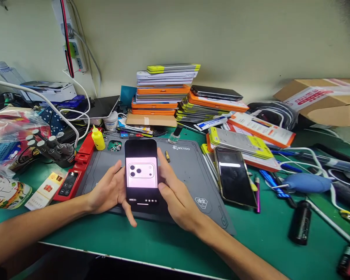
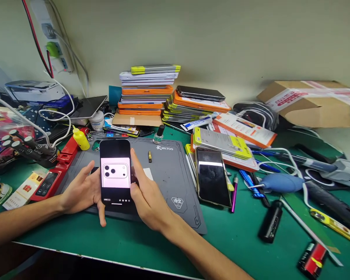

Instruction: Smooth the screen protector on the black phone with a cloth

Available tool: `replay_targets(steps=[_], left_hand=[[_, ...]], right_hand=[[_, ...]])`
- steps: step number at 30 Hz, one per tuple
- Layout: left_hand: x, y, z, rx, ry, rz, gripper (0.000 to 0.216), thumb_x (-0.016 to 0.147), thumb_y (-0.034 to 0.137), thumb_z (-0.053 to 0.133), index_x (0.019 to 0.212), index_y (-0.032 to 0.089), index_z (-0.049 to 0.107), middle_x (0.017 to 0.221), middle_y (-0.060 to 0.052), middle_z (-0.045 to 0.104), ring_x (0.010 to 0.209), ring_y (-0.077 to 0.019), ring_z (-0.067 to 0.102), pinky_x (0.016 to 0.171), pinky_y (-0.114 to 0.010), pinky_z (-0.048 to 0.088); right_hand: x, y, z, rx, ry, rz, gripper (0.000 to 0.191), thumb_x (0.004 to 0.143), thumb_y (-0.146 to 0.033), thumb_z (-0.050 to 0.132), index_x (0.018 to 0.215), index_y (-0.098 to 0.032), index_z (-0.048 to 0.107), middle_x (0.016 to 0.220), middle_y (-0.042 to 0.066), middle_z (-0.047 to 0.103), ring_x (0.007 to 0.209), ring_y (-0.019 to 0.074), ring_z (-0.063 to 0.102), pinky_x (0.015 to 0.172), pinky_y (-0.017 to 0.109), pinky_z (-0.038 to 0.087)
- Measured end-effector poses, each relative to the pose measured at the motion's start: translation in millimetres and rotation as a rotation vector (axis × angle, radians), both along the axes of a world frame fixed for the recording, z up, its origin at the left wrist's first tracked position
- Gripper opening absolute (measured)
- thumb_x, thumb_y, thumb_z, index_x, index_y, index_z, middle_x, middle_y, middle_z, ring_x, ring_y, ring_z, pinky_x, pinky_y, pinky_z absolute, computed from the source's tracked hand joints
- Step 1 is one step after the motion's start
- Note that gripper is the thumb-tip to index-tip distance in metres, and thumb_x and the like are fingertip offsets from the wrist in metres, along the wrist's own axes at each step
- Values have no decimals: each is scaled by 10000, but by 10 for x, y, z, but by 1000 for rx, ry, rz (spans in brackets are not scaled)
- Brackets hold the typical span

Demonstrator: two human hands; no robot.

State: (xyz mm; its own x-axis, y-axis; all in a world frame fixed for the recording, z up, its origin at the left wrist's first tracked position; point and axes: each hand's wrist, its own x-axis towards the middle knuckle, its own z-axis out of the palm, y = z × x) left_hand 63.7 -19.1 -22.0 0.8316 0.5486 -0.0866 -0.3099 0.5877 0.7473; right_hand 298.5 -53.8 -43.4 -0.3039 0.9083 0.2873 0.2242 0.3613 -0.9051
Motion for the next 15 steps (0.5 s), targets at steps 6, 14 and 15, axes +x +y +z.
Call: replay_targets(steps=[6, 14, 15], left_hand=[[-9, 26, -61, -71, -37, 66, 612, 1144, 592, 273, 1670, 316, 420, 1663, -176, 542, 1420, -419, 631, 720, -492, 738], [-36, 45, -101, -93, -91, 94, 628, 1128, 628, 284, 1671, 338, 407, 1452, -171, 709, 1064, -320, 798, 589, -436, 724], [-38, 48, -110, -90, -95, 98, 637, 1123, 644, 275, 1678, 351, 388, 1438, -168, 713, 1049, -314, 798, 585, -434, 722]], right_hand=[[-3, 47, 38, -63, 44, -153, 598, 1132, -512, 438, 1689, -294, 421, 1392, 110, 727, 787, 174, 701, 740, 369, 640], [-204, 71, 33, 124, -56, -101, 678, 1094, -602, 489, 1695, -294, 422, 1405, 107, 656, 1246, 275, 674, 1063, 431, 582], [-214, 72, 30, 129, -72, -73, 728, 1088, -636, 481, 1716, -283, 377, 1428, 113, 635, 1283, 281, 656, 1108, 440, 556]])
